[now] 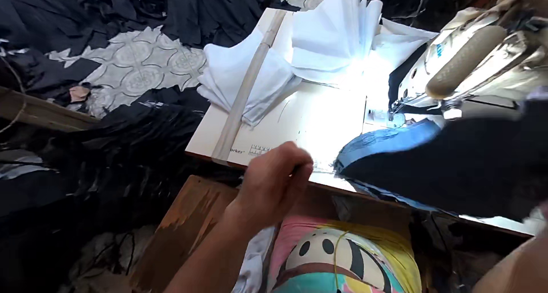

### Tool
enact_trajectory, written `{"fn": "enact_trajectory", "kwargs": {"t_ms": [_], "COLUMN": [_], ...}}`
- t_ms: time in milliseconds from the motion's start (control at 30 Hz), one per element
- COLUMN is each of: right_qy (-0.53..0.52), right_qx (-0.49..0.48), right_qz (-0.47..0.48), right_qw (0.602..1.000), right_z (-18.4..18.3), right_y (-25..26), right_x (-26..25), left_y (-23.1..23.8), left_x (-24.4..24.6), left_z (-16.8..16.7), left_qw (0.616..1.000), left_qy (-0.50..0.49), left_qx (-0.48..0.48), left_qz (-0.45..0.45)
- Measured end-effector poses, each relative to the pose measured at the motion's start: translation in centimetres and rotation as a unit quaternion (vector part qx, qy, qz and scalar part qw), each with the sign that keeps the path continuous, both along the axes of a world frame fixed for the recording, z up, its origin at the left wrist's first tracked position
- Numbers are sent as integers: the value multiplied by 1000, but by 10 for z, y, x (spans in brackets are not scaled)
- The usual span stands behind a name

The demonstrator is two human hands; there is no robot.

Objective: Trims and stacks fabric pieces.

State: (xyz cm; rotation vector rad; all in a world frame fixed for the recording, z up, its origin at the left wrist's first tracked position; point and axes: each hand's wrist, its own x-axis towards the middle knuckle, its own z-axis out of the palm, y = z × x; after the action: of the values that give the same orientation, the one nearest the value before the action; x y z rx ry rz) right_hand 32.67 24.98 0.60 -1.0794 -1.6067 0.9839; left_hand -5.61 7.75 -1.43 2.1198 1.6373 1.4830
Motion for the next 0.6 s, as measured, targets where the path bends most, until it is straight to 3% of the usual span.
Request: {"fn": "enact_trajectory", "kwargs": {"t_ms": [100, 167, 233, 300, 433, 533, 600], "right_qy": [-322, -426, -467, -455, -417, -484, -508], "right_qx": [-63, -110, -67, 69, 266, 190, 121], "right_qz": [-42, -35, -90, -98, 85, 231, 266], "right_qw": [944, 898, 877, 882, 865, 823, 810], "right_z": [-20, -34, -32, -16, -21, -39, -40], "right_y": [7, 9, -2, -21, -61, -71, -63], "right_x": [0, -4, -19, -50, -148, -194, -196], "left_y": [22, 27, 26, 23, 21, 18, 14], "left_x": [11, 17, 22, 27, 35, 39, 38], "left_z": [-31, -50, -58, -53, -53, -55, -57], "left_qw": [977, 959, 963, 968, 980, 983, 985], "left_qy": [94, 100, 91, 73, 68, 64, 56], "left_qx": [-191, -264, -249, -230, -169, -147, -136], "left_qz": [19, 20, 42, 64, 84, 85, 85]}}
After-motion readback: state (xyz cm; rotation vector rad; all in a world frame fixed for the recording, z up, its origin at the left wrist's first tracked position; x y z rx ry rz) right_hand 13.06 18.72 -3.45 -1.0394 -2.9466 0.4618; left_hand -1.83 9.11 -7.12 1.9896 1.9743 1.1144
